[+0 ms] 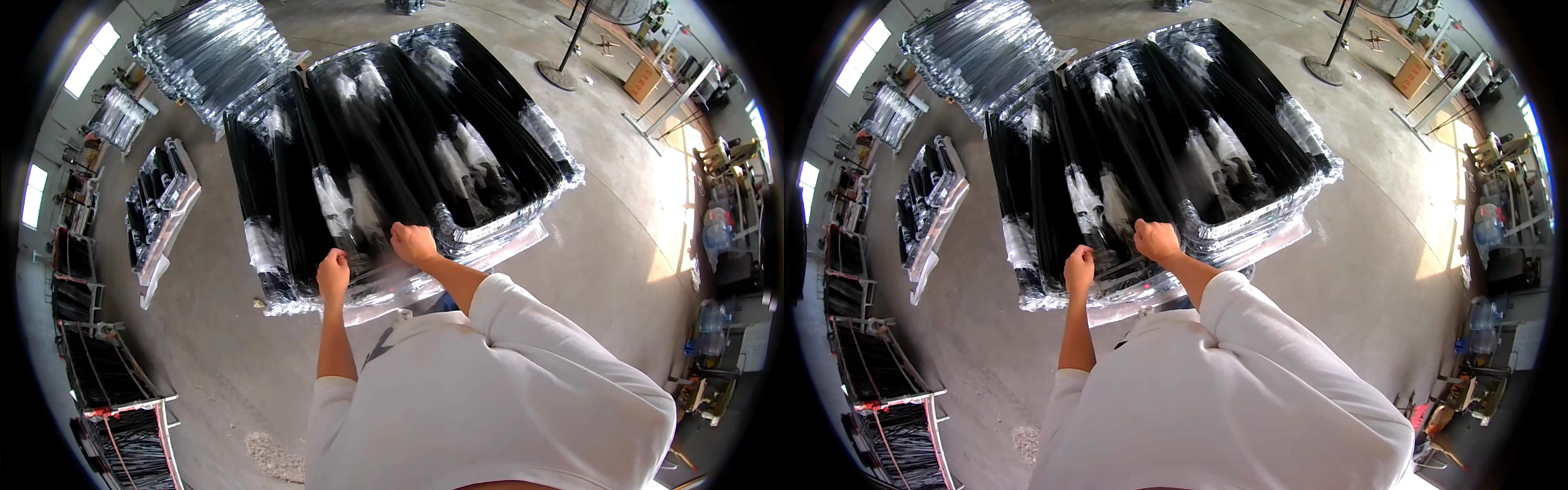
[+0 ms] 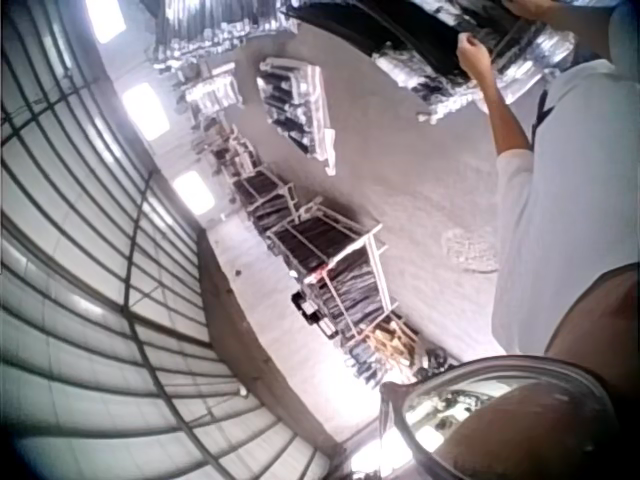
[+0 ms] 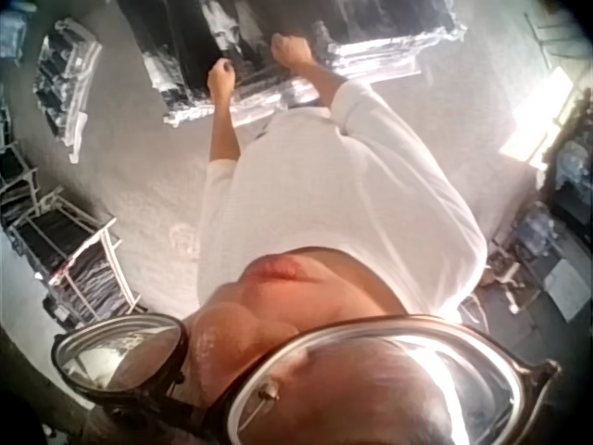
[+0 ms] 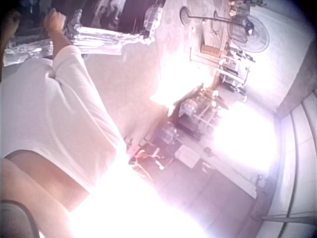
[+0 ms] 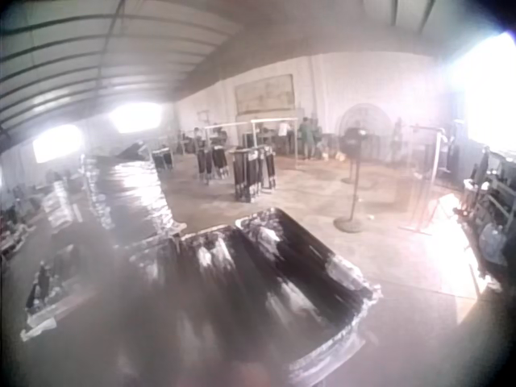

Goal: The person walks through a warehouse and applies red circular stickers to stacks of black wrapped items on pallets. They retrieve the stickers from a table, peel them off, and press them onto the plastic-wrapped bundles. The person also briefly handles a white roll of tape and adjusts their position around the pallets.

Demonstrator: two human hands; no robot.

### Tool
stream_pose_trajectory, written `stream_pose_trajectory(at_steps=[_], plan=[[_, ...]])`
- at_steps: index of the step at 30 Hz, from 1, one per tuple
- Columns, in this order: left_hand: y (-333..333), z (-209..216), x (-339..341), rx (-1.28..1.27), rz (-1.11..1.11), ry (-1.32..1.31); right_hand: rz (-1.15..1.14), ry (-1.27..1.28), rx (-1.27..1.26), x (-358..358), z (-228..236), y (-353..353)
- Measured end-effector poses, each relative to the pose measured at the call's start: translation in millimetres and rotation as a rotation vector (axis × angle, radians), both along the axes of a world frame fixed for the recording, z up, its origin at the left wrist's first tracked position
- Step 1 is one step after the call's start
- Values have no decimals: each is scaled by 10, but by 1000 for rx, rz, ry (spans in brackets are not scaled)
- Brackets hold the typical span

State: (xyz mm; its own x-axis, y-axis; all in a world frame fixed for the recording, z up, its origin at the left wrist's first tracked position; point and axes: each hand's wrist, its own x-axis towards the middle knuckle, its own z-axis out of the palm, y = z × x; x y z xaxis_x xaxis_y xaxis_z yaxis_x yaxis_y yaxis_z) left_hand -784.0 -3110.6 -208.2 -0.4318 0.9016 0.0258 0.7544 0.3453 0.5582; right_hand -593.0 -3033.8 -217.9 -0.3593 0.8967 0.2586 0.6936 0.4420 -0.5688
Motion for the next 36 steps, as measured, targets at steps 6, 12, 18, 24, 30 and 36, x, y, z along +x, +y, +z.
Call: stream_pose_trajectory(at_steps=[6,12,18,24,30,36], plan=[[3,-36,-15,16,-2,-6,9,-3,-7,-10,-23,5],[13,-14,4,9,-1,2,-7,-16,-21,-3,-27,11],[-2,-36,-19,20,0,-11,19,-10,9,-15,1,-6],[5,-6,-2,1,6,-44,11,-14,12,12,36,-4],[8,-22,-13,-41,34,-28,14,1,21,1,46,-7],[5,6,-1,-48,47,-57,10,24,34,2,26,-4]])
